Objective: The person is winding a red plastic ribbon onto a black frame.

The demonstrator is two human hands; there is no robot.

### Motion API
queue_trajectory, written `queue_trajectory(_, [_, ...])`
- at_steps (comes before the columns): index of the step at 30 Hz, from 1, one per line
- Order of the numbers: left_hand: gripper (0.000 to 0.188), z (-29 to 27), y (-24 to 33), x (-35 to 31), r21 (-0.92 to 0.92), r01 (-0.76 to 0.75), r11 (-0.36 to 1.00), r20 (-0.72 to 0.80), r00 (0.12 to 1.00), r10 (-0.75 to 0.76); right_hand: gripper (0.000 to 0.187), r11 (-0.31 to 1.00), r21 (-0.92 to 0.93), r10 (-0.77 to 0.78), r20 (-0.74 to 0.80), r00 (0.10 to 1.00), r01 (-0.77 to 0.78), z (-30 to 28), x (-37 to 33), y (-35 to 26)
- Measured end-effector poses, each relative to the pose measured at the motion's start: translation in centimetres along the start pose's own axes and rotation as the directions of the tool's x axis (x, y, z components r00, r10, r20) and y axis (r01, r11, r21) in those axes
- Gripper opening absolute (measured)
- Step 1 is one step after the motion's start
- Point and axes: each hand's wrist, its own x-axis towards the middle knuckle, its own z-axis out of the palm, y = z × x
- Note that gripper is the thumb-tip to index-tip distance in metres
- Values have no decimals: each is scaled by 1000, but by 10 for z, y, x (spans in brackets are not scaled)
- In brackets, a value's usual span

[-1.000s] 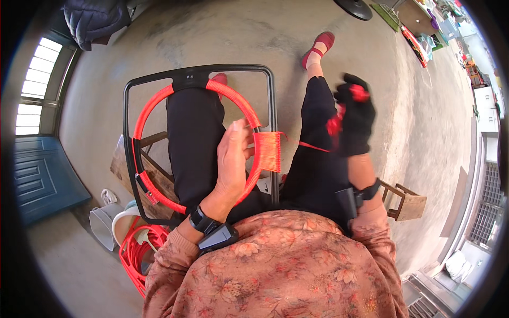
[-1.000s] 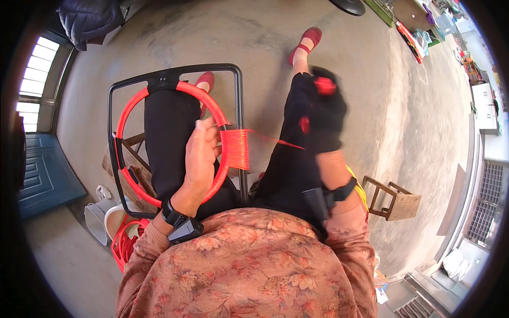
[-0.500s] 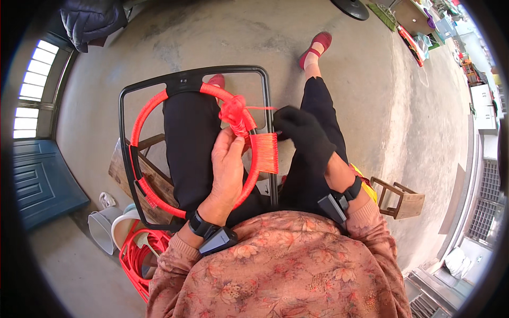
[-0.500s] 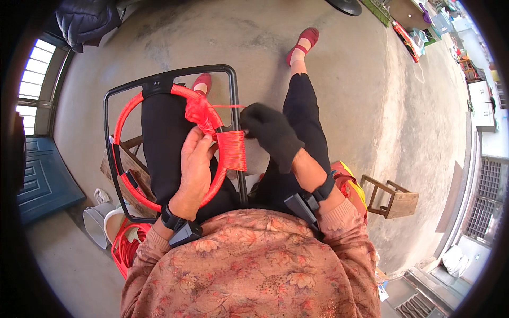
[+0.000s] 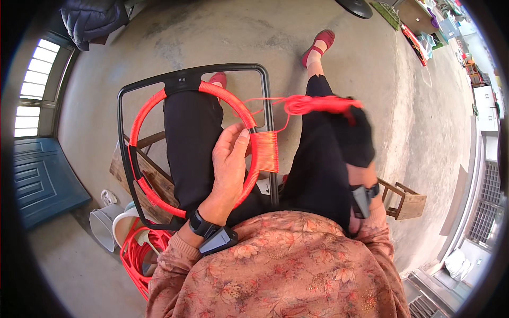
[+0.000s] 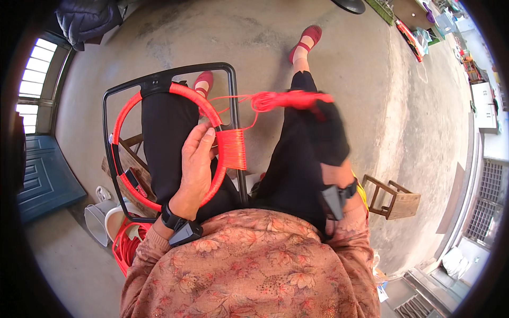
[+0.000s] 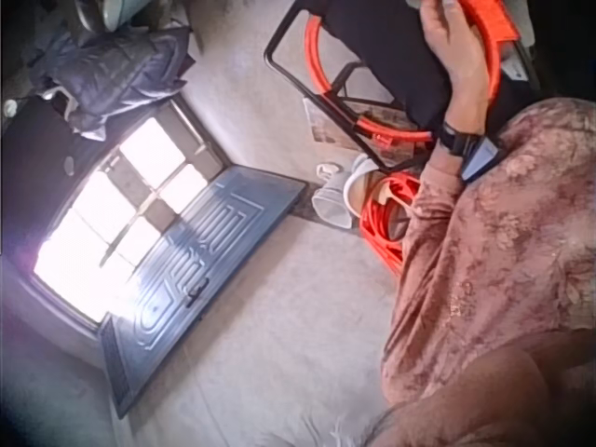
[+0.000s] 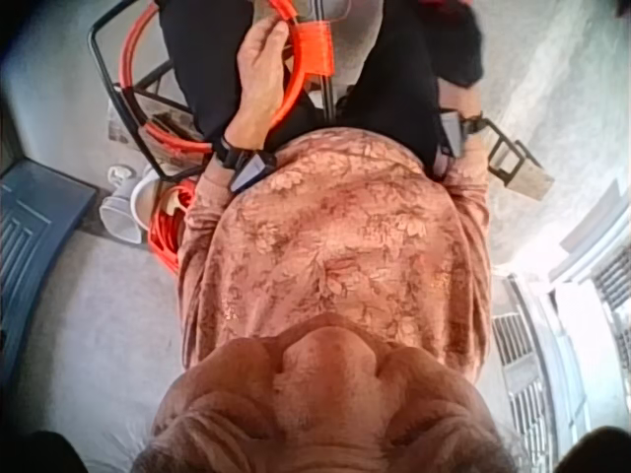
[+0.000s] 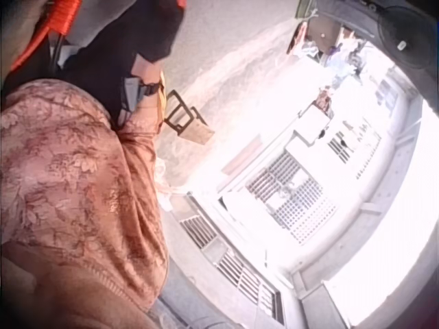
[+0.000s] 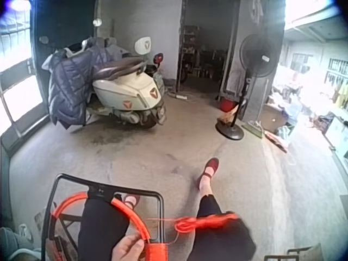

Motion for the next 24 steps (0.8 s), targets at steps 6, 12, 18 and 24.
queue_trajectory(6, [34,4,6,-4,-23,-61,998,50,997,62,20,960,-47,-275,-323,906,275,-29,-6,-70])
queue_trajectory(12, [37,6,3,-1,-17,-52,998,54,997,53,36,999,-17,31,-61,998,-33,-80,12,-25])
queue_trajectory(18, [37,8,8,-4,-43,-50,998,29,998,51,32,790,-521,454,140,880,-324,31,-1,44])
queue_trajectory(24, [28,4,4,0,-36,-61,997,22,998,62,23,646,-645,559,33,829,-409,8,-18,37])
